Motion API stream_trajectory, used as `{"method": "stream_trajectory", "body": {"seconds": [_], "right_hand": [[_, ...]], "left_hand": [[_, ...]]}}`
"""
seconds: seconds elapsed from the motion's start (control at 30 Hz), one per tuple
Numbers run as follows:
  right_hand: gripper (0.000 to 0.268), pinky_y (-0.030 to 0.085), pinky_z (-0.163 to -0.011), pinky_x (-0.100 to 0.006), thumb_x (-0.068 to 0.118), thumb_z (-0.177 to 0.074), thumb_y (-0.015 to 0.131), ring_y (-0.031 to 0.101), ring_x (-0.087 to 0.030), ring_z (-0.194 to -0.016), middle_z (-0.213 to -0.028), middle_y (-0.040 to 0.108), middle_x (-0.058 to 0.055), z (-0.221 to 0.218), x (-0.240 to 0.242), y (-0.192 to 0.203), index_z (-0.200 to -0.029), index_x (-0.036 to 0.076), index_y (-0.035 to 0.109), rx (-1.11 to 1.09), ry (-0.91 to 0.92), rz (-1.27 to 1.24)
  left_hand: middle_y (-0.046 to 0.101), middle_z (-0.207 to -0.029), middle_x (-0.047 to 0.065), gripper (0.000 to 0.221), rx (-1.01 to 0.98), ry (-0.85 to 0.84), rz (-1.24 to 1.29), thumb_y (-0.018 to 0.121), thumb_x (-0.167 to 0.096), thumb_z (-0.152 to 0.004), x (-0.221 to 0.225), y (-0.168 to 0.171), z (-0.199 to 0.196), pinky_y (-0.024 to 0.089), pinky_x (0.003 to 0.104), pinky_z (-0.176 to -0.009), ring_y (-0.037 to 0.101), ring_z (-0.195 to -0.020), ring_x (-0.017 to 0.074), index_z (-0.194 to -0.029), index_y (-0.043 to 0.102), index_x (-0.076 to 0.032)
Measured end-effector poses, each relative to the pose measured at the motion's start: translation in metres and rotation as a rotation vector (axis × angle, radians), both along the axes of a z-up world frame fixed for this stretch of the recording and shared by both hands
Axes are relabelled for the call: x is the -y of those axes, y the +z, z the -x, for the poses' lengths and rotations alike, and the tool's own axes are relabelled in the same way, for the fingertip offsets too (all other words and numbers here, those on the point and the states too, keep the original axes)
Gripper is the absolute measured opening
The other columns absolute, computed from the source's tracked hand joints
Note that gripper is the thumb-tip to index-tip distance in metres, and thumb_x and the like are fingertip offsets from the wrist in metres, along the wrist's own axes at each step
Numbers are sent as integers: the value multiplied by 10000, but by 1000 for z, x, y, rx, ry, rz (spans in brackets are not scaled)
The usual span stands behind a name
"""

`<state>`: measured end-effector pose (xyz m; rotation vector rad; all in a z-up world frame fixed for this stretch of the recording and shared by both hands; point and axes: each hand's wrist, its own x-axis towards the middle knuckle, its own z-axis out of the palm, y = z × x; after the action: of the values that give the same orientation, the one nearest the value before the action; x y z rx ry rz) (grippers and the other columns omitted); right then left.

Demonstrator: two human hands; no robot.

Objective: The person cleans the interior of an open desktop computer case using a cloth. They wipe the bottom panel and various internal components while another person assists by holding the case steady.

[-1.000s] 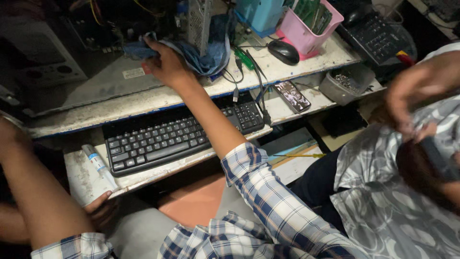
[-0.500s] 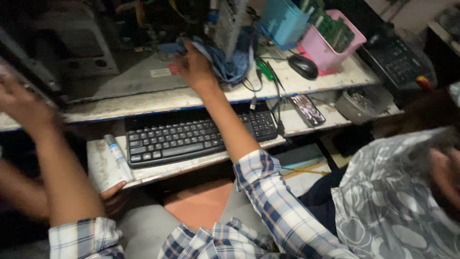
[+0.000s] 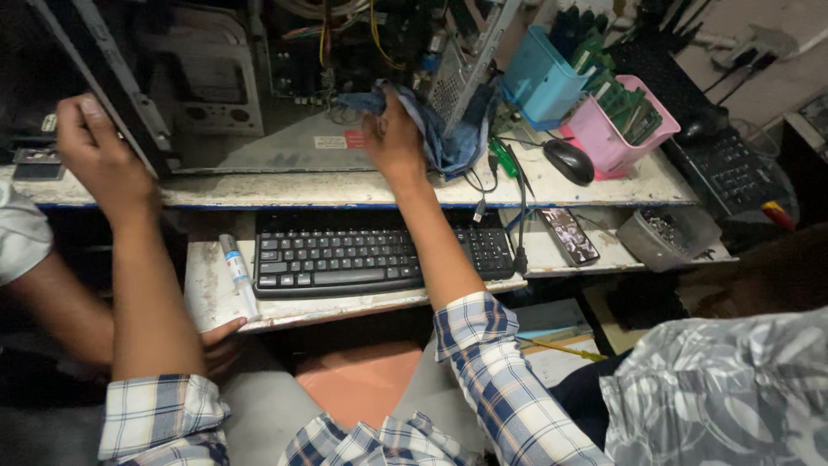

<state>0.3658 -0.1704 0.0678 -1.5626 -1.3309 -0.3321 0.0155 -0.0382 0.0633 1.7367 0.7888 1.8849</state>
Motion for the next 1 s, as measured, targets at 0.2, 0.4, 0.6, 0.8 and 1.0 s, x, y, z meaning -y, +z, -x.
{"method": "stream_trajectory", "body": {"seconds": [0.2,0.4,0.6,0.8,1.0], "right_hand": [[544,386,-522,-351,114,-954,709,455,-184,-551,-644,472,-65,1,1,0,-1430,-43,498,-42,52,-15],[561,412,-542,-349,114,-948,696,471,-196,-580,-691,494,-89,1,1,1,-1445,-42,487,35,83,-89],[608,485,-590,-366,171,-911,713,595,-229,-616,-749,631,-131,3,6,7,-1462,34,494,-16,54,216],[635,527,-648,-340,148,-917,690,652,-208,-643,-765,687,-116,4,9,8,-1509,94,466,-109,198,269],[615,490,-628,-306,142,-926,727,571,-153,-613,-723,643,-107,1,7,0,-1507,127,528,-69,159,252]], "left_hand": [[595,-972,71,342,-1,21,-26,451,-249,-1191,-4,-5,1,471,323,-883,544,-929,139,-1045,564,38],[545,-945,58,332,13,38,60,482,-269,-1202,0,2,-1,443,327,-845,497,-904,148,-1055,554,20],[587,-993,53,344,19,20,26,465,-238,-1210,6,7,-2,462,324,-873,536,-935,144,-1023,573,29],[571,-951,71,319,31,22,38,475,-239,-1195,5,6,-2,450,335,-850,520,-906,155,-1045,558,30],[572,-956,101,361,-2,73,-9,476,-233,-1209,0,2,-2,459,367,-870,520,-917,183,-997,550,50]]}}
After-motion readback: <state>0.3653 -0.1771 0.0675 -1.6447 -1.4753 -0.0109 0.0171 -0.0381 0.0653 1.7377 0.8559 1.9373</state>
